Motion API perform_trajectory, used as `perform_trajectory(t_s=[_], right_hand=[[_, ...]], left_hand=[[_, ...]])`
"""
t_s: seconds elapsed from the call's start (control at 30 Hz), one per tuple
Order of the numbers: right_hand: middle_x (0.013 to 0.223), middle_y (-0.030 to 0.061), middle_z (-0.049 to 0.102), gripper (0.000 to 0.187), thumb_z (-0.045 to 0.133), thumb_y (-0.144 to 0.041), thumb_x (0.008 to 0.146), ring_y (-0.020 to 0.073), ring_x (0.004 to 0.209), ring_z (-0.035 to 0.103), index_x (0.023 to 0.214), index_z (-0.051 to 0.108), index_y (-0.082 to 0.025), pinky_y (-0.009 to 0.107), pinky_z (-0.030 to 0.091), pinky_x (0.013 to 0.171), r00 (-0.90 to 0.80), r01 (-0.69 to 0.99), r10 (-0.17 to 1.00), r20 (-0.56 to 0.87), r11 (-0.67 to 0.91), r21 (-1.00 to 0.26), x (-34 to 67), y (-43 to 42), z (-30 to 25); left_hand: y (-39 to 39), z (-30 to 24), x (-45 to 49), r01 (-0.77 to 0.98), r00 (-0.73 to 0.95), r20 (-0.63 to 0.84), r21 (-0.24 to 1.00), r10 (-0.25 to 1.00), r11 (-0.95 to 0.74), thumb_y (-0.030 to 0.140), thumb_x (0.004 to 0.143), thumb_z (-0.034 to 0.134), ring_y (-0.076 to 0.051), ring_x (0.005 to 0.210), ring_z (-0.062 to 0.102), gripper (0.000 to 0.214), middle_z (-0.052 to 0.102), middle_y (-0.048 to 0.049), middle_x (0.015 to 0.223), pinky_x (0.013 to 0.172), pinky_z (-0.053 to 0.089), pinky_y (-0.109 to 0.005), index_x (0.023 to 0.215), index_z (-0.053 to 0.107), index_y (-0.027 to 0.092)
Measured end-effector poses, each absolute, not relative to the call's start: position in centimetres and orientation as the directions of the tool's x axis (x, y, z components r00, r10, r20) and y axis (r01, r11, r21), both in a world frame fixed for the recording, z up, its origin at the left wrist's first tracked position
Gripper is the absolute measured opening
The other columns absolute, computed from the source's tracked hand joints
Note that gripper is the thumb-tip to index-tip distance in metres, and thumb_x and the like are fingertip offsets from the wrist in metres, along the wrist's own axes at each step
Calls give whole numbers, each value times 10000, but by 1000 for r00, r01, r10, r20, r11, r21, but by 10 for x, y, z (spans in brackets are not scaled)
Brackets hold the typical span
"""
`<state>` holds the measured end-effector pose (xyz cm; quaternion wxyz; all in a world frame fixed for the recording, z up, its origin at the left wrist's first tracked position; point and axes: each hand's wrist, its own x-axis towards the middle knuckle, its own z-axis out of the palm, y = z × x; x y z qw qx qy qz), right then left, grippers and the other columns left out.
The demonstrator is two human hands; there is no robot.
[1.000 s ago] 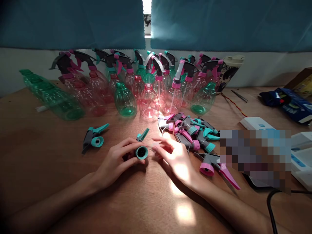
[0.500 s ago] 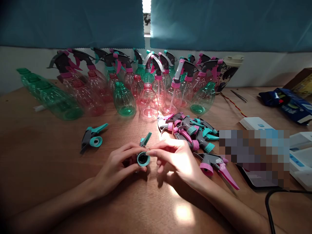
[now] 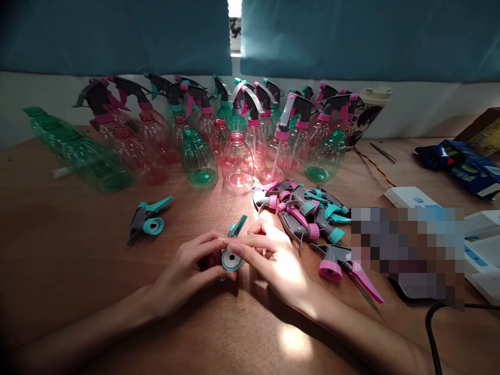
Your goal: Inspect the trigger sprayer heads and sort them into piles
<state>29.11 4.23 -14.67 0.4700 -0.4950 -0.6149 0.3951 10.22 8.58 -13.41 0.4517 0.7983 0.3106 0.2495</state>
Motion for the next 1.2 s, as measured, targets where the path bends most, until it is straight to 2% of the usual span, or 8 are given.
perform_trajectory(t_s=[0.1, 0.2, 0.3, 0.37, 0.6, 0.87, 1.03, 1.2], right_hand=[[857, 31, 583, 232, 584, -410, 894, 188, 772, 566, 1050, 716, -300, 331, 488, 668, -31, 271, 959, 280, 278, -922, 296, 45, -145], [777, 27, 570, 150, 607, -378, 877, 166, 652, 535, 942, 691, -271, 285, 444, 526, -39, 359, 933, 359, 348, -866, 301, 46, -141], [696, 7, 566, 39, 612, -261, 862, 142, 587, 511, 876, 634, -232, 276, 431, 529, -202, 464, 847, 491, 524, -714, 305, 45, -138], [703, 1, 569, 75, 609, -196, 842, 132, 590, 511, 914, 603, -215, 266, 434, 552, -309, 484, 780, 545, 622, -616, 307, 44, -139], [702, 7, 548, 197, 557, -153, 815, 140, 597, 482, 1011, 555, -172, 262, 396, 550, -462, 572, 730, 503, 679, -459, 307, 47, -144], [661, -22, 581, 203, 558, -150, 809, 116, 553, 487, 1009, 540, -176, 229, 386, 526, -460, 575, 757, 464, 652, -494, 305, 47, -144], [527, -94, 509, 268, 581, -158, 820, 77, 428, 402, 1082, 527, -166, 201, 340, 463, -458, 583, 799, 390, 601, -546, 305, 44, -144], [524, -106, 476, 308, 596, -185, 830, 71, 427, 414, 1133, 541, -197, 193, 330, 465, -428, 619, 838, 338, 544, -566, 304, 43, -142]], left_hand=[[85, -134, 102, 274, 677, 114, 878, 727, -393, 202, 793, 724, -108, 685, 535, 314, 645, -12, 979, 606, 429, -207, 1103, 689, 238], [85, -134, 102, 282, 677, 112, 874, 728, -396, 175, 797, 718, -107, 694, 538, 319, 646, -6, 969, 621, 430, -204, 1108, 686, 240], [84, -135, 101, 276, 680, 125, 869, 722, -410, 160, 803, 710, -112, 728, 555, 326, 642, -7, 982, 643, 438, -202, 1119, 676, 235], [84, -136, 101, 282, 677, 139, 858, 722, -430, 162, 803, 711, -118, 747, 561, 332, 640, -12, 995, 662, 446, -207, 1127, 668, 222], [84, -138, 99, 273, 702, 218, 797, 678, -539, 183, 836, 681, -125, 779, 572, 354, 631, -7, 978, 798, 468, -237, 1184, 629, 214], [86, -140, 98, 282, 720, 234, 762, 653, -583, 201, 855, 659, -137, 815, 594, 333, 625, -17, 998, 817, 487, -247, 1185, 615, 212], [85, -141, 99, 277, 726, 250, 746, 641, -605, 172, 874, 629, -147, 876, 596, 341, 613, -26, 1047, 843, 484, -249, 1209, 591, 225], [84, -140, 100, 278, 718, 252, 751, 649, -599, 153, 880, 619, -143, 893, 592, 332, 606, -17, 1022, 828, 476, -230, 1203, 588, 222]])
